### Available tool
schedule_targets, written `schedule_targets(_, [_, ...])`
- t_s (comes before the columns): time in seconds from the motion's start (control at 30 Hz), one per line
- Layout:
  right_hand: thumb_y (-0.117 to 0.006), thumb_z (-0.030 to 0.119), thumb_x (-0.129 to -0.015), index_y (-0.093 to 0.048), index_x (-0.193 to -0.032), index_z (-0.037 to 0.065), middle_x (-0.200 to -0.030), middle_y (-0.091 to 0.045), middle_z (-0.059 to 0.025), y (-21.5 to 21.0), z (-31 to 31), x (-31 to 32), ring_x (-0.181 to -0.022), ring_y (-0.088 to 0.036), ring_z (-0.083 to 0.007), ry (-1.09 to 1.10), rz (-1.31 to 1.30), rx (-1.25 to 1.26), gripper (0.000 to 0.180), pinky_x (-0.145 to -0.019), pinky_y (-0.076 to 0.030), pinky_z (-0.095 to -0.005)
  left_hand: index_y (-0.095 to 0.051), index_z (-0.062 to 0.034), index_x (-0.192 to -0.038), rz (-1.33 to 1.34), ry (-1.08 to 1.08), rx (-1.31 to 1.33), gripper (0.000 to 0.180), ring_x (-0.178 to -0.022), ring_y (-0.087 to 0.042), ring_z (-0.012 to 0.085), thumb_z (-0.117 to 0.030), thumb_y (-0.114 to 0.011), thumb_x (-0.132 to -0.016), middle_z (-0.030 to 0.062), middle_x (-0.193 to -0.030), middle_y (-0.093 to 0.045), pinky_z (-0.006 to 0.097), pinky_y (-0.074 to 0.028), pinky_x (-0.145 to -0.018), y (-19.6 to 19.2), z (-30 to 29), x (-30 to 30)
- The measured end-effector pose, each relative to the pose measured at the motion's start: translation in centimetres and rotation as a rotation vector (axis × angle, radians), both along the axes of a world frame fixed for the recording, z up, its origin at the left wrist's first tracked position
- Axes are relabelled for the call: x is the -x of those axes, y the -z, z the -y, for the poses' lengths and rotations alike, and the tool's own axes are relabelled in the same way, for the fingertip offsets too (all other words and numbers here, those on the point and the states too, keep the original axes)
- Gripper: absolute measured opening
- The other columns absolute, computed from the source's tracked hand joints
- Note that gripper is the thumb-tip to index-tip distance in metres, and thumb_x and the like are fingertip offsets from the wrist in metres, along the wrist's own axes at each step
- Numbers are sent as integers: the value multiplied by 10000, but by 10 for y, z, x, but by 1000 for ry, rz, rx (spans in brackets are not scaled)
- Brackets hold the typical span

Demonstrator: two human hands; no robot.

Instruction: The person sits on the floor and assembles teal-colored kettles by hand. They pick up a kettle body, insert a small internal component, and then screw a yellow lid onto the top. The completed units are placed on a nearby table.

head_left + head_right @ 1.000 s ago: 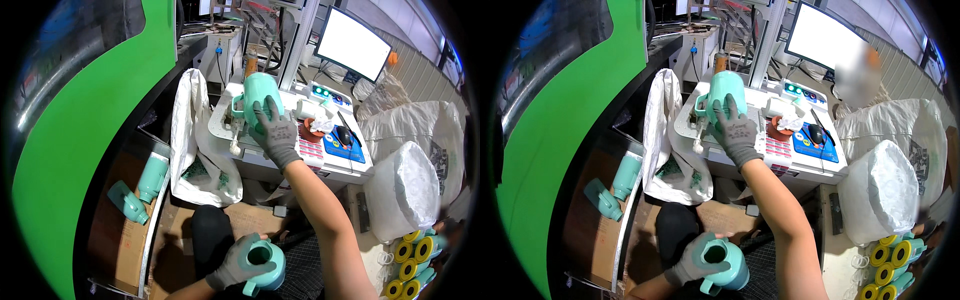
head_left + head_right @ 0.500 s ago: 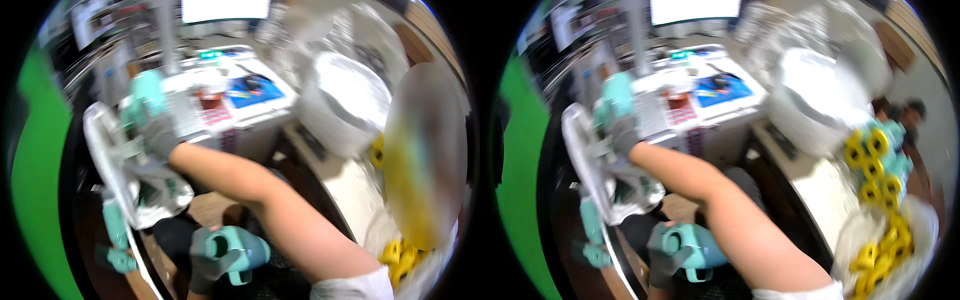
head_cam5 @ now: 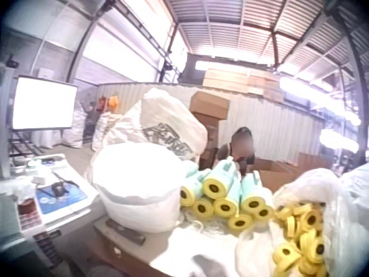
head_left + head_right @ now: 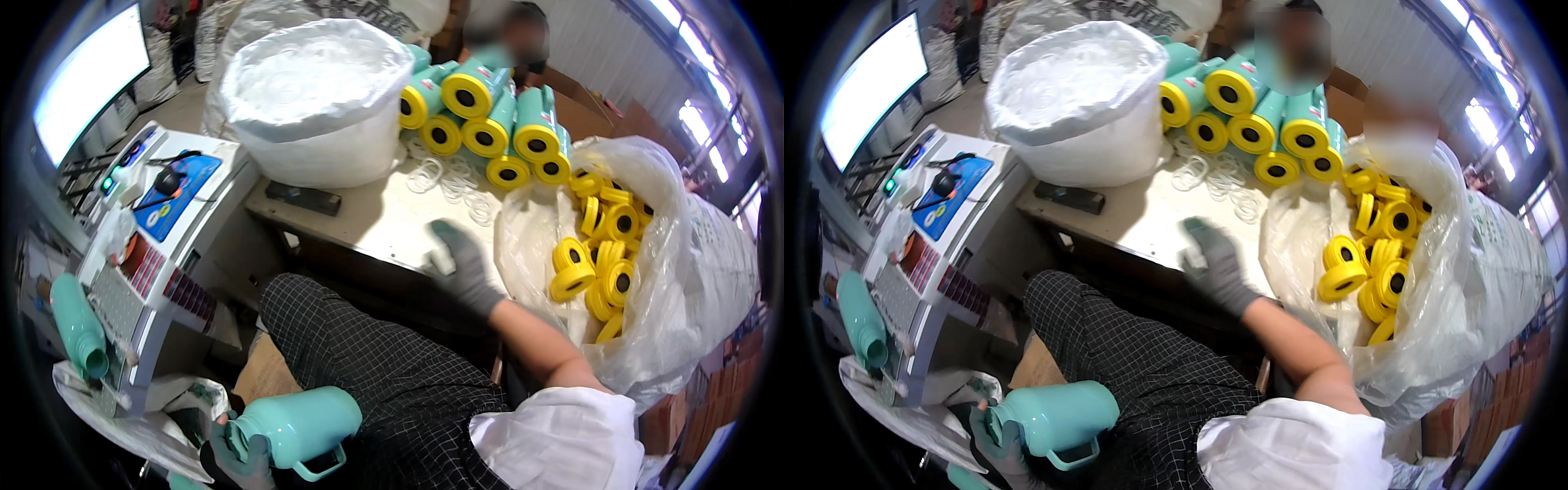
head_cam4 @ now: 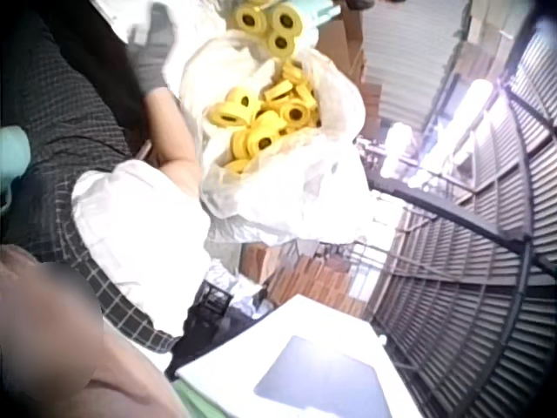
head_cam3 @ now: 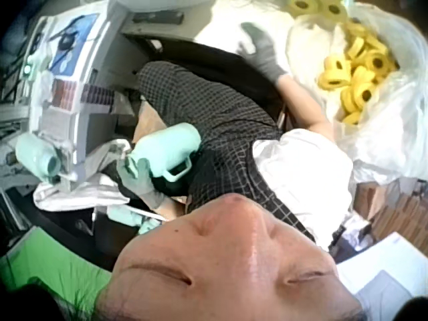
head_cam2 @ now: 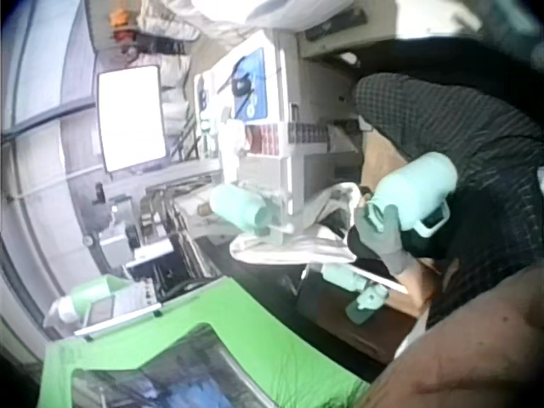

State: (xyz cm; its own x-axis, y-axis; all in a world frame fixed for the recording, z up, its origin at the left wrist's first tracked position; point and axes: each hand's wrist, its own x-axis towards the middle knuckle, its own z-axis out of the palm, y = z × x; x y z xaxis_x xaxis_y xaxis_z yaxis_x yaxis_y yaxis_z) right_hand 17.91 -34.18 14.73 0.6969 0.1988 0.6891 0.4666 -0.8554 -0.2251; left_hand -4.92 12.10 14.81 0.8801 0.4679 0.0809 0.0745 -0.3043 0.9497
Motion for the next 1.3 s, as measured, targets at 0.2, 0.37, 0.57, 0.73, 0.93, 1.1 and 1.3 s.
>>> schedule_targets(0.2, [-689,264,-836,-675,-1269,212,-1161,-698,-93,-63,178,92,-1147,-632,-312,724,-719,701,437,-1044,-410,-557,-528,10,-1378,10,158,-120,603,-1200,-521,229,-158,-698,-825,124,-1326,-540,385,-417,-1079,-15,17,-36])
schedule_targets(0.37, [-714,245,-867,-667,-1298,223,-1116,-717,-60,-46,232,110,-1100,-667,-276,852,-851,799,434,-1020,-456,-527,-552,-6,-1282,-16,370,-533,499,-1145,-516,206,-206,-680,-842,96,-1225,-541,378,-425,-1038,-58,39,-59])
schedule_targets(0.57, [-736,302,-962,-560,-1451,25,-1263,-697,-189,-59,32,42,-1168,-666,-303,-226,-545,-698,590,-1041,-510,-382,-562,-27,-1238,236,-115,220,363,-1093,-580,220,-300,-580,-999,96,-1168,-586,384,-485,-978,-65,28,-40])
schedule_targets(0.73, [-666,309,-1022,-581,-1418,2,-1273,-687,-191,92,-83,5,-1151,-666,-270,-276,-808,-842,508,-1047,-505,-366,-556,-2,-1355,172,-229,-222,407,-1134,-624,257,-309,-489,-1096,126,-1279,-627,396,-525,-1004,24,-18,-1])
schedule_targets(0.93, [-754,307,-916,-628,-1362,41,-1255,-614,-166,54,-121,43,-1139,-588,-352,-475,-336,-225,534,-1016,-477,-470,-569,-114,-1423,354,-446,947,420,-1261,-619,300,-348,-484,-1085,109,-1414,-618,453,-527,-1063,116,3,32])
schedule_targets(1.1, [-737,295,-951,-658,-1296,-27,-1168,-607,-176,77,-120,36,-1049,-612,-281,-261,-595,-382,478,-912,-511,-396,-594,-96,-1356,350,-497,1064,412,-1189,-659,262,-390,-505,-1082,68,-1309,-664,394,-559,-1001,85,42,4])
schedule_targets(1.3, [-770,260,-885,-666,-1302,-43,-1059,-605,-122,-34,-149,4,-917,-605,-209,-566,-540,-687,526,-823,-517,-334,-608,-13,-1240,55,-433,342,318,-1031,-655,165,-263,-501,-1076,106,-1137,-695,310,-531,-886,101,57,4])
